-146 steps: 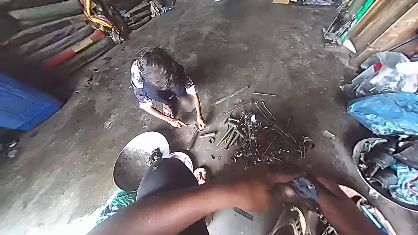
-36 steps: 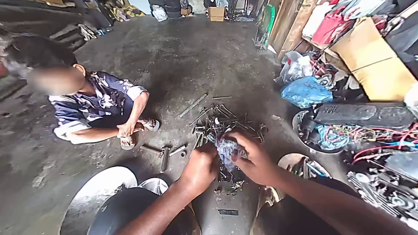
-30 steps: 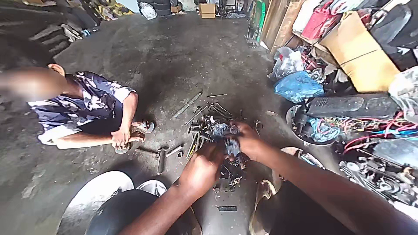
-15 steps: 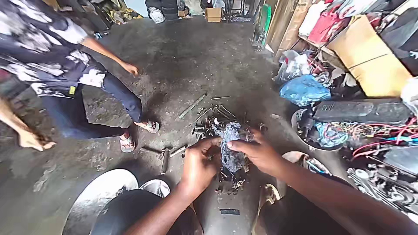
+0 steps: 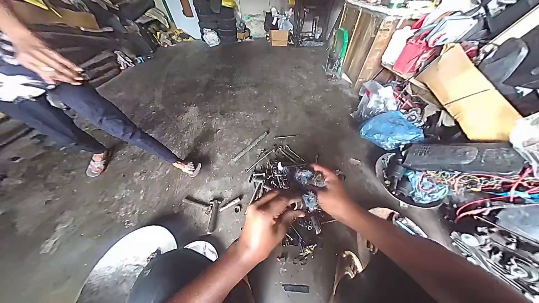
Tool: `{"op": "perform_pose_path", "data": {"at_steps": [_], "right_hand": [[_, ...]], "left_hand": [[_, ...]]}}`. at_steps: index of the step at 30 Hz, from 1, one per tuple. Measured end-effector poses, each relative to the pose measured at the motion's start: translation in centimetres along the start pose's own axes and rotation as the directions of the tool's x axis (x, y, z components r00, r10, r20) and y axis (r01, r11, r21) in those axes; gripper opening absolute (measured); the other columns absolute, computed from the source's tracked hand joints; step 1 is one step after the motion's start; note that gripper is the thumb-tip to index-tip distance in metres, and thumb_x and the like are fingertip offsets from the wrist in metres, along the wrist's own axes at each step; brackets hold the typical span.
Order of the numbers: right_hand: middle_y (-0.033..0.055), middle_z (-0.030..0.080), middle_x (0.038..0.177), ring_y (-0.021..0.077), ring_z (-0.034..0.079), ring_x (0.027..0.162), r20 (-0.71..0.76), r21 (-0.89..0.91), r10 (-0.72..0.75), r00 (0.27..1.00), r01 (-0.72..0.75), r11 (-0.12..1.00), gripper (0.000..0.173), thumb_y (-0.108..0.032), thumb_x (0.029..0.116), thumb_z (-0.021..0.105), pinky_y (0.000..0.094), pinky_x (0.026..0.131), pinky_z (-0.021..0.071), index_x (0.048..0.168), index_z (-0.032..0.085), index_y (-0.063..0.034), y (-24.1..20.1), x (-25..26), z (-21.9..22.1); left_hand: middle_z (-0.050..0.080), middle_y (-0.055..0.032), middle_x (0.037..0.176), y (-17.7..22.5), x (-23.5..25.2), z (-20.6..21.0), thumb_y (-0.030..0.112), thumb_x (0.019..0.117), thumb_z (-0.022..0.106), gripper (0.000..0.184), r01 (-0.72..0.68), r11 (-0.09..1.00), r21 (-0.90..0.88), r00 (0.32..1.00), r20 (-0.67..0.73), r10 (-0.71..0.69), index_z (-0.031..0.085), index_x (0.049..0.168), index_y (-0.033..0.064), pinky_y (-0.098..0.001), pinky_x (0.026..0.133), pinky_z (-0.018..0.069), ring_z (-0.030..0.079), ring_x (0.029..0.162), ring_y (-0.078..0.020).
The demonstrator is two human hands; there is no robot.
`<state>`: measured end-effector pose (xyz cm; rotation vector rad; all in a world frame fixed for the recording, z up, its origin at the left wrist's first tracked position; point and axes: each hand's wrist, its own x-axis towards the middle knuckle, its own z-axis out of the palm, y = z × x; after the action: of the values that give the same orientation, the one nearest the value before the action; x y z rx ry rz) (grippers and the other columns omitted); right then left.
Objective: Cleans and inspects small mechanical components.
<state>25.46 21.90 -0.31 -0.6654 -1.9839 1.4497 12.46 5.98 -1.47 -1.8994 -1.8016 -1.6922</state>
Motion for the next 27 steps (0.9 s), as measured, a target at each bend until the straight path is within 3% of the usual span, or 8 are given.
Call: {"op": "perform_pose_path", "data": {"at_steps": [2, 4, 8, 11, 14, 16, 21, 27], "right_hand": [[0.0046, 0.074, 0.116, 0.0123, 0.070, 0.107, 0.059, -0.450, -0.238, 0.970, 0.238, 0.861, 0.043, -0.004, 0.0792, 0.071, 0.0365, 0.096, 0.0579, 0.122, 0.073, -0.0099, 1.3, 1.2, -2.0], [0.0063, 0.074, 0.118, 0.0185, 0.071, 0.109, 0.099, -0.562, -0.220, 0.971, 0.237, 0.793, 0.046, -0.008, 0.0795, 0.074, 0.0455, 0.096, 0.0577, 0.126, 0.073, -0.0132, 1.3, 1.7, -3.7], [0.0077, 0.070, 0.123, 0.0144, 0.071, 0.107, 0.078, -0.064, 0.160, 0.984, -0.156, 0.986, 0.081, -0.018, 0.0734, 0.090, 0.0324, 0.090, 0.0624, 0.143, 0.051, -0.0035, -0.6, 0.3, -4.5], [0.0113, 0.061, 0.135, 0.0228, 0.068, 0.114, 0.157, 0.091, 0.316, 0.936, -0.333, 0.939, 0.079, -0.024, 0.0891, 0.075, 0.0425, 0.086, 0.0637, 0.157, 0.036, -0.0095, -2.0, -0.7, -4.0], [0.0040, 0.066, 0.132, 0.0081, 0.064, 0.118, 0.111, -0.102, 0.091, 0.990, -0.080, 0.992, 0.063, -0.040, 0.0936, 0.066, 0.0294, 0.100, 0.0551, 0.146, 0.052, -0.0092, -1.5, -0.7, -4.0], [-0.0005, 0.067, 0.124, 0.0038, 0.064, 0.113, 0.096, -0.205, -0.077, 0.992, 0.095, 0.974, 0.057, -0.047, 0.0951, 0.062, 0.0279, 0.097, 0.0553, 0.139, 0.054, -0.0121, -1.4, -0.3, -3.6], [0.0019, 0.071, 0.118, 0.0105, 0.067, 0.108, 0.117, -0.071, -0.227, 0.967, 0.236, 0.969, 0.039, -0.022, 0.0878, 0.073, 0.0308, 0.095, 0.0580, 0.124, 0.068, -0.0083, -1.7, -0.1, -1.5], [0.0044, 0.071, 0.110, 0.0131, 0.069, 0.100, 0.060, 0.064, -0.239, 0.969, 0.235, 0.970, 0.039, -0.008, 0.0807, 0.076, 0.0328, 0.087, 0.0613, 0.118, 0.066, -0.0041, -1.7, -0.1, 2.2]], "left_hand": [[0.075, -0.0033, 0.103, -0.1, 0.4, -1.2, 0.020, 0.0829, 0.087, 0.027, 0.078, 0.978, -0.193, 0.996, -0.017, -0.083, 0.077, 0.105, 0.0069, -0.0278, 0.081, 0.0620, 0.071, 0.090, -0.0104], [0.075, -0.0077, 0.097, -0.3, 0.9, -2.4, 0.011, 0.0792, 0.088, 0.032, 0.188, 0.830, -0.525, 0.976, 0.005, -0.218, 0.076, 0.107, 0.0014, -0.0286, 0.074, 0.0615, 0.070, 0.080, -0.0128], [0.071, -0.0116, 0.095, -1.3, 0.9, -4.5, 0.019, 0.0965, 0.071, 0.023, 0.320, 0.114, -0.941, 0.864, 0.241, -0.442, 0.072, 0.113, 0.0030, -0.0350, 0.075, 0.0624, 0.071, 0.078, -0.0178], [0.066, -0.0064, 0.094, -2.4, 1.0, -6.4, 0.037, 0.1048, 0.056, 0.030, 0.248, -0.133, -0.960, 0.859, 0.281, -0.427, 0.066, 0.107, 0.0082, -0.0323, 0.075, 0.0595, 0.067, 0.080, -0.0167], [0.064, -0.0028, 0.090, -3.1, 1.7, -7.3, 0.049, 0.1048, 0.050, 0.040, 0.229, -0.089, -0.969, 0.886, 0.246, -0.394, 0.067, 0.103, 0.0126, -0.0337, 0.077, 0.0580, 0.066, 0.082, -0.0162], [0.065, -0.0020, 0.091, -3.3, 1.8, -7.6, 0.053, 0.1048, 0.046, 0.043, 0.220, -0.015, -0.975, 0.888, 0.207, -0.411, 0.066, 0.103, 0.0148, -0.0378, 0.083, 0.0577, 0.067, 0.085, -0.0174], [0.068, -0.0078, 0.100, -3.4, 2.3, -6.4, 0.049, 0.1081, 0.040, 0.045, 0.182, 0.106, -0.978, 0.859, 0.105, -0.501, 0.065, 0.106, 0.0126, -0.0436, 0.091, 0.0574, 0.069, 0.096, -0.0232], [0.069, -0.0158, 0.112, -2.9, 3.4, -3.3, 0.027, 0.1112, 0.035, 0.033, 0.255, 0.443, -0.860, 0.776, -0.091, -0.624, 0.055, 0.122, 0.0031, -0.0402, 0.087, 0.0585, 0.069, 0.103, -0.0261]]}}
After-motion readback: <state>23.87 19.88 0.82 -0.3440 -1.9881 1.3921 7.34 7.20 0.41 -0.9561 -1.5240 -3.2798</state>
